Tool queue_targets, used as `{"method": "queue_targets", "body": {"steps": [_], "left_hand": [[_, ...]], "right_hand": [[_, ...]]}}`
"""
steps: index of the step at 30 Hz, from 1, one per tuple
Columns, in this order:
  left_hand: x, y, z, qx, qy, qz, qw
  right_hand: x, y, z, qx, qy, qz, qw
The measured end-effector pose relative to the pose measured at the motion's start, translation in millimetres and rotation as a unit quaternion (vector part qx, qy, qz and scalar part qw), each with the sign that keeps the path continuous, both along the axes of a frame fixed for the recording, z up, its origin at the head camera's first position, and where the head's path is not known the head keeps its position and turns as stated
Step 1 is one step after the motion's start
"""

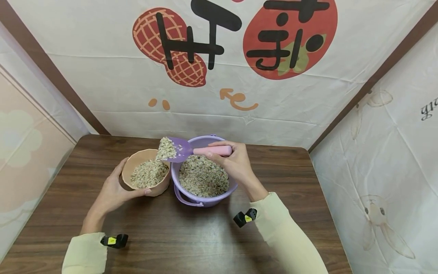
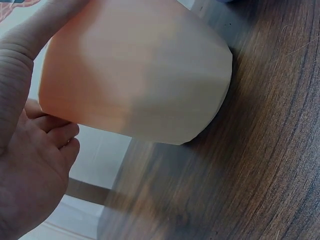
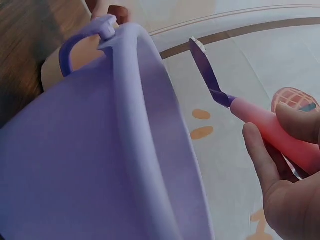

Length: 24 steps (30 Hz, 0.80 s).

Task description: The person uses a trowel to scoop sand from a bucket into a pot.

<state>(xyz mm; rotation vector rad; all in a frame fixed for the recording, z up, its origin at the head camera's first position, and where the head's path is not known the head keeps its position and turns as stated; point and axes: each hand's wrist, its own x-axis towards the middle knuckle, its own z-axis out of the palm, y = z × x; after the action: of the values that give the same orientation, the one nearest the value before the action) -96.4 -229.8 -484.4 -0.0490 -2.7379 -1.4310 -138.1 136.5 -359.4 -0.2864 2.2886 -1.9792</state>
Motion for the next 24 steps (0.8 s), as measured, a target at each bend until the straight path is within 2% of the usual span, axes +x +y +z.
{"method": "queue_targets", "body": {"steps": [8,15,24], "left_hand": [[-0.3,0.0,-1.3,0.004,0.000,0.000,1.0000],[0.0,0.4,0.3,0.001,-0.005,0.001,1.0000],[-0.5,-0.1,-0.2,0.000,-0.001,0.000,1.0000]], "right_hand": [[-12.1,-14,3.1,0.048,-0.002,0.002,0.9988],[-14.2,-17,6.4,0.083,0.021,0.006,0.9963],[-16.2,-23,11.4,0.102,0.034,0.013,0.9942]]}}
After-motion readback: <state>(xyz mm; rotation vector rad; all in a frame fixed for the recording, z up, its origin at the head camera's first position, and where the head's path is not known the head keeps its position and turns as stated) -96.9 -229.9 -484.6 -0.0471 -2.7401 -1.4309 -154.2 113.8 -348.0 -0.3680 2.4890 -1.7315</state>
